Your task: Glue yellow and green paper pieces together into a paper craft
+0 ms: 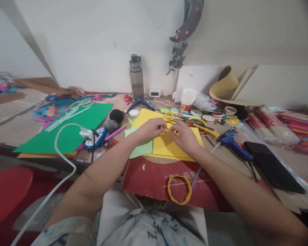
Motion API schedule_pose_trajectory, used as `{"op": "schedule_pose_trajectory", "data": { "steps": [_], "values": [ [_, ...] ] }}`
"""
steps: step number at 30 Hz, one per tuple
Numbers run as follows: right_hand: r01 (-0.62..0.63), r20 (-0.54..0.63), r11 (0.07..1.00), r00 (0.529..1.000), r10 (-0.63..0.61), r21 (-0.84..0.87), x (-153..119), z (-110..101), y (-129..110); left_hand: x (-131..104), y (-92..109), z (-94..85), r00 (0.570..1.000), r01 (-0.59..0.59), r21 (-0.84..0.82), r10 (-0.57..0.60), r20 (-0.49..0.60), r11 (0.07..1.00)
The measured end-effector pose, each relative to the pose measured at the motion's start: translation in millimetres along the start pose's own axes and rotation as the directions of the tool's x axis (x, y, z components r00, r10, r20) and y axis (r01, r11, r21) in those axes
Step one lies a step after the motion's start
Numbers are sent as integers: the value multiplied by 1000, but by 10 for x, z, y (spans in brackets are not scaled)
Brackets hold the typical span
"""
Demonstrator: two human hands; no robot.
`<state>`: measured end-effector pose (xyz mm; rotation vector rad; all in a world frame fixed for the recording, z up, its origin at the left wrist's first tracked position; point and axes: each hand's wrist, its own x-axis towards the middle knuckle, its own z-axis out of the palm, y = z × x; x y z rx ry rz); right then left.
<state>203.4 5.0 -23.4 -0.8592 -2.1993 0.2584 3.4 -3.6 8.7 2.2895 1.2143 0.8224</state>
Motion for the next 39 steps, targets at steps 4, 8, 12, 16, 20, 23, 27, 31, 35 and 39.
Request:
{"op": "schedule_pose_trajectory", "data": {
  "steps": [4,8,12,16,20,23,27,31,35,39],
  "values": [
    [-12,0,999,1000,12,32,-10,12,-2,-12,27,-10,999,41,-4,-41,-10,999],
    [5,8,1000,1000,-5,-12,-5,21,7,-17,31,2,1000,22,-4,-22,16,1000],
    [37,0,996,999,-37,-83,7,5,-7,-10,13,25,999,23,12,-23,40,1000],
    [32,15,992,999,-30,-121,5,-1,-41,-3,-11,53,998,-8,38,6,55,999],
    [21,36,993,999,-17,-113,-4,18,-47,-6,-45,79,995,-49,59,44,90,997],
    [24,39,995,999,-20,-93,0,28,-45,-8,-67,87,992,-71,88,60,114,994],
    [40,28,997,999,-38,-73,8,21,-52,-9,-56,71,987,-89,123,71,145,988],
    [38,34,998,999,-37,-43,12,4,-36,-10,-5,16,991,-38,73,29,130,997],
    [37,-18,999,999,-37,3,16,7,22,0,0,-85,1000,-2,-82,4,29,997],
    [25,-46,999,999,-24,32,11,38,77,23,-125,-182,975,83,-61,-94,-199,995]
  ]
}}
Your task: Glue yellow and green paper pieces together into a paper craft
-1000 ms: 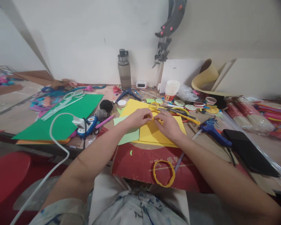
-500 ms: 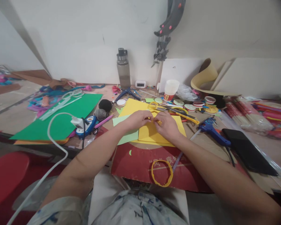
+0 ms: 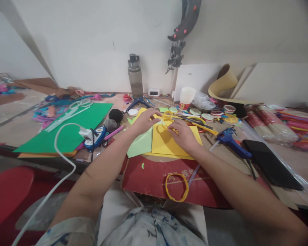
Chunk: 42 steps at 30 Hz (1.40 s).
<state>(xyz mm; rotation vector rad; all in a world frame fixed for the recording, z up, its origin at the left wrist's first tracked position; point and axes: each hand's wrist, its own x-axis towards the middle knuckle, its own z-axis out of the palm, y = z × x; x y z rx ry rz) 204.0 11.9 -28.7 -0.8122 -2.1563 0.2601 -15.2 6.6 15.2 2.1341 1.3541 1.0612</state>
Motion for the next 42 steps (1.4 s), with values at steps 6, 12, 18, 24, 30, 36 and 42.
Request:
{"op": "schedule_pose_trajectory", "data": {
  "steps": [6,12,18,24,30,36,42],
  "values": [
    [-43,123,998,992,37,49,-21,39,4,1,-186,27,943,304,300,-330,38,904],
    [-37,150,995,988,22,95,-29,28,-14,-49,-87,122,923,339,260,-373,93,904],
    [-132,124,991,983,133,-14,-28,57,102,-23,-12,109,890,431,105,-442,115,896],
    [-120,123,993,986,116,21,-19,46,76,-12,-108,105,888,442,-12,-436,149,897],
    [-88,137,995,987,83,36,-3,20,-18,-31,-6,162,811,584,-405,-529,252,703],
    [-65,100,996,993,60,55,-1,28,-22,-35,103,164,766,636,-557,-529,366,535],
    [-58,80,997,995,54,50,-3,46,-31,-49,92,166,801,598,-518,-473,367,611]
  ]
}}
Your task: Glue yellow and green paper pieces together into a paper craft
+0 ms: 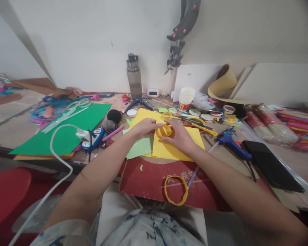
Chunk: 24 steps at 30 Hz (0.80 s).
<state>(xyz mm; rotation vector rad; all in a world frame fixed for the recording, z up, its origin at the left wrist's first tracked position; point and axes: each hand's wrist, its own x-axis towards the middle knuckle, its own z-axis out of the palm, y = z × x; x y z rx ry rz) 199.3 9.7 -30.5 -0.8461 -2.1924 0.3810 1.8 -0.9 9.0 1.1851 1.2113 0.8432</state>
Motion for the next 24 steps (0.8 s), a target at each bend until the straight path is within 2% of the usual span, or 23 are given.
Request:
{"op": "schedule_pose_trajectory", "data": {
  "steps": [7,11,15,24],
  "values": [
    [31,3,996,1000,-30,-79,14,-47,-8,54,-55,-37,991,-40,163,60,-118,986],
    [-46,29,981,998,52,-188,2,-36,50,135,-121,-141,962,-28,311,110,-249,950],
    [-117,62,960,989,137,-253,-15,23,137,166,-159,-202,964,28,283,49,-261,959],
    [-112,92,953,985,143,-280,-25,66,190,151,-139,-198,966,71,239,-8,-257,968]
  ]
}}
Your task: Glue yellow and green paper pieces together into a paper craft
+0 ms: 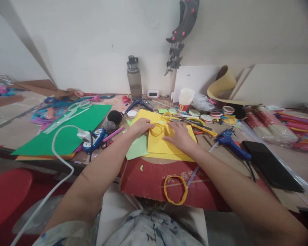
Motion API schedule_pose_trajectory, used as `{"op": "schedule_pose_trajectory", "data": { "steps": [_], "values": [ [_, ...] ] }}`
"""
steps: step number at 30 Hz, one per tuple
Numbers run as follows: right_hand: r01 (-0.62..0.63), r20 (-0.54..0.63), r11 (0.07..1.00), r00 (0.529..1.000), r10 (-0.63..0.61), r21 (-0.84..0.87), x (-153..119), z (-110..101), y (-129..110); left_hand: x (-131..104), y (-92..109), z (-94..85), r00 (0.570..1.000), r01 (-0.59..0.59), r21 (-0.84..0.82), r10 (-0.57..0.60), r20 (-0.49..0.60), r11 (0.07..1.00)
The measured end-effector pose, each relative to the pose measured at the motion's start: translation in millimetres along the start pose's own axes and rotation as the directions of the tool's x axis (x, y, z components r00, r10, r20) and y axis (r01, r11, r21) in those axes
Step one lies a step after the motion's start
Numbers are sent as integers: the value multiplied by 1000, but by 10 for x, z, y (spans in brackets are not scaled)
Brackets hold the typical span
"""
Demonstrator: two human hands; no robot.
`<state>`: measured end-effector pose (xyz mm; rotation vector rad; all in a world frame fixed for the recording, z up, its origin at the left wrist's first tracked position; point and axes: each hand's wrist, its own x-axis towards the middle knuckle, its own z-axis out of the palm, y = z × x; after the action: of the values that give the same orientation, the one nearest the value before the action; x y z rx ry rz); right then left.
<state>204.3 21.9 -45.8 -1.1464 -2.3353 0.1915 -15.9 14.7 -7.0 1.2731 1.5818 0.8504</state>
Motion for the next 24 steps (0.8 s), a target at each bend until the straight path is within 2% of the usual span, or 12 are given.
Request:
{"op": "schedule_pose_trajectory", "data": {
  "steps": [2,6,10,15,17,21,24],
  "values": [
    [5,4,1000,1000,-5,-5,-1,3,-4,-30,31,-1,1000,-10,35,10,-15,999],
    [5,-3,1000,1000,-5,-18,-9,0,-25,-105,105,-16,994,-61,327,88,-68,943],
    [14,-10,1000,1000,-14,-19,-22,-6,-47,-95,108,-50,991,-40,414,91,-103,909],
    [4,-16,1000,1000,-4,-17,-31,-1,-56,17,40,-147,940,-138,608,297,-169,782],
    [7,-19,1000,1000,-7,-12,-33,4,-52,33,43,-193,937,-169,621,321,-141,766],
    [18,-2,1000,1000,-18,-18,-34,11,-37,-13,100,-251,957,-262,590,285,55,764],
    [12,19,999,1000,-12,-31,-33,13,-30,-72,145,-244,948,-314,642,273,167,699]
  ]
}}
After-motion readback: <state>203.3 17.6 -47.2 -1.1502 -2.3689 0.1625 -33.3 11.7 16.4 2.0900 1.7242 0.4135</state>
